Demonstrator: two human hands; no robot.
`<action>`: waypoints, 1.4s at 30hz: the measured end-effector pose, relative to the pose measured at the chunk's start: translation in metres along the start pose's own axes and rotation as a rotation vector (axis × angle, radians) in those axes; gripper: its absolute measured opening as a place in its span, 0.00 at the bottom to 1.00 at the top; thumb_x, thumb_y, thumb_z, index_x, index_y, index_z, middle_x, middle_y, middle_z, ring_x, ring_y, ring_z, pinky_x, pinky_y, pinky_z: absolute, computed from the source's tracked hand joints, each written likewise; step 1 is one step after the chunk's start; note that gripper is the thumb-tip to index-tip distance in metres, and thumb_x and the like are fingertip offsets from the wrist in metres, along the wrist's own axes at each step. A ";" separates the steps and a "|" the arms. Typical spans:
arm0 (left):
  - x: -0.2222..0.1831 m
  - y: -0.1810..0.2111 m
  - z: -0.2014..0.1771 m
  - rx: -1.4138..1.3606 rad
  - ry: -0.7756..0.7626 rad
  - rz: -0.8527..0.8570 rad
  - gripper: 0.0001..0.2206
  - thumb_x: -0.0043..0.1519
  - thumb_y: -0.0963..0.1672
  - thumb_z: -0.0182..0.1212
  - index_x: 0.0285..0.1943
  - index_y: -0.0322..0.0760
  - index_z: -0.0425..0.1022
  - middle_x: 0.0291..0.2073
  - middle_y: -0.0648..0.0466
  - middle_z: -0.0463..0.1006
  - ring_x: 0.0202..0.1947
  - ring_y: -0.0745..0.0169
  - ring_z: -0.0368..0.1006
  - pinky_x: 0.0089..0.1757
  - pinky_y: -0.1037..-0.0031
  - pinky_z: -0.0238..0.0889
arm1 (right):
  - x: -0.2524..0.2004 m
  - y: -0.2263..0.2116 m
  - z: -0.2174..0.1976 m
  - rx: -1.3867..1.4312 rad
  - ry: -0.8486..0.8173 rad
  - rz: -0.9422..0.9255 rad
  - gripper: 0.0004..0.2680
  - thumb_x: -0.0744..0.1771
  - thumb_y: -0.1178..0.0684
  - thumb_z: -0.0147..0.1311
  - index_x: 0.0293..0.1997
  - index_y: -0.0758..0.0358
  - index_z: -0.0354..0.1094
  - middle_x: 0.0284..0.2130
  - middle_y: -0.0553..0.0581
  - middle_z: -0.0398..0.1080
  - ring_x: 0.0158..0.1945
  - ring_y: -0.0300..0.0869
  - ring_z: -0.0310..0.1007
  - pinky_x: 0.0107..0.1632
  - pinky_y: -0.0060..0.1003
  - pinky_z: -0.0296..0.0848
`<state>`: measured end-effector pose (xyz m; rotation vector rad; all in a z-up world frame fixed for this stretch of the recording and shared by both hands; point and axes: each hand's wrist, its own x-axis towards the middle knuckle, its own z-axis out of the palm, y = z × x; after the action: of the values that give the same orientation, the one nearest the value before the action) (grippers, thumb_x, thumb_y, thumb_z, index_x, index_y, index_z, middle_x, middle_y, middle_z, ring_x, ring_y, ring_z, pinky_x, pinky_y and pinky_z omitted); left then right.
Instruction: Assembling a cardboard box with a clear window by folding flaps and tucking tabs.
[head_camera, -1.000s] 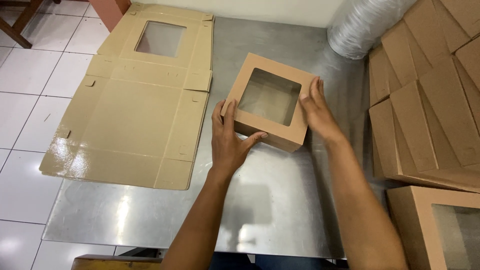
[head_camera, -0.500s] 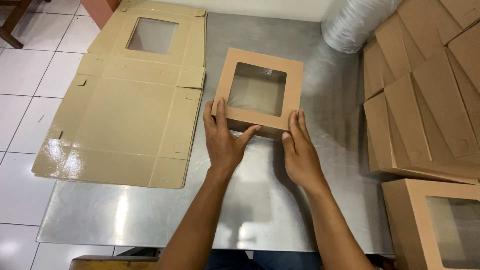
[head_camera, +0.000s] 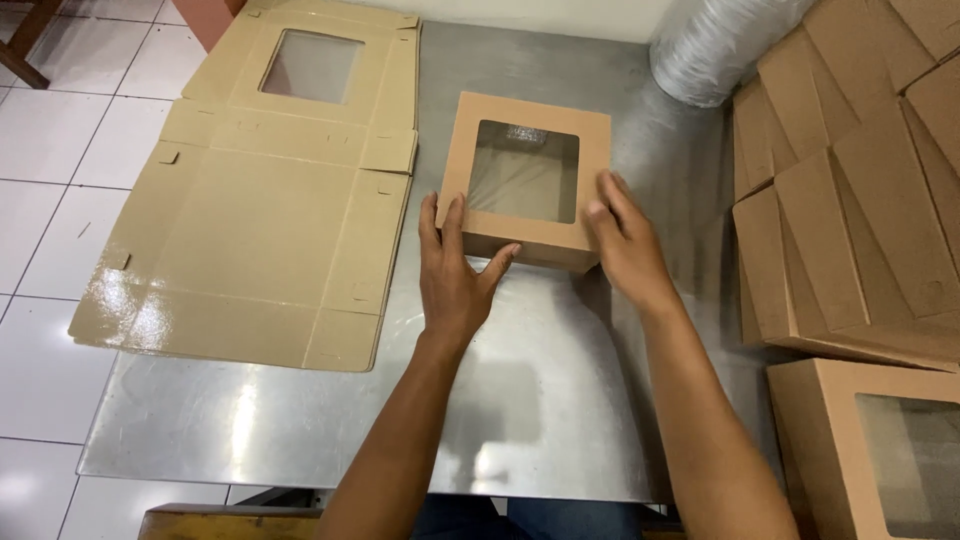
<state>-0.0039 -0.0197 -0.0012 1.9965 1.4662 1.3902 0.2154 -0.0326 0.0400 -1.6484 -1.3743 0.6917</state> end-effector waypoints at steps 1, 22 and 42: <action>0.003 0.000 0.000 -0.013 -0.005 -0.013 0.40 0.55 0.51 0.76 0.73 0.32 0.60 0.72 0.29 0.52 0.69 0.29 0.60 0.57 0.53 0.69 | 0.010 0.001 0.003 -0.049 -0.031 -0.019 0.22 0.72 0.45 0.41 0.75 0.65 0.47 0.74 0.64 0.47 0.77 0.50 0.43 0.73 0.41 0.47; -0.008 0.009 0.001 0.032 -0.025 0.219 0.16 0.63 0.45 0.68 0.58 0.35 0.78 0.56 0.35 0.78 0.36 0.50 0.83 0.37 0.67 0.76 | 0.003 0.012 0.022 -0.051 0.276 0.196 0.30 0.70 0.41 0.42 0.79 0.61 0.30 0.77 0.67 0.22 0.80 0.57 0.24 0.75 0.46 0.38; 0.011 -0.001 -0.012 -0.103 -0.152 0.012 0.50 0.43 0.55 0.80 0.75 0.40 0.59 0.71 0.36 0.56 0.64 0.38 0.67 0.55 0.57 0.72 | 0.064 0.031 -0.017 -0.037 -0.075 0.031 0.26 0.72 0.46 0.33 0.79 0.64 0.24 0.79 0.61 0.22 0.81 0.47 0.16 0.77 0.41 0.28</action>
<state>-0.0146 -0.0134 0.0096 2.0015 1.2930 1.2619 0.2606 0.0240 0.0279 -1.6909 -1.4250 0.7566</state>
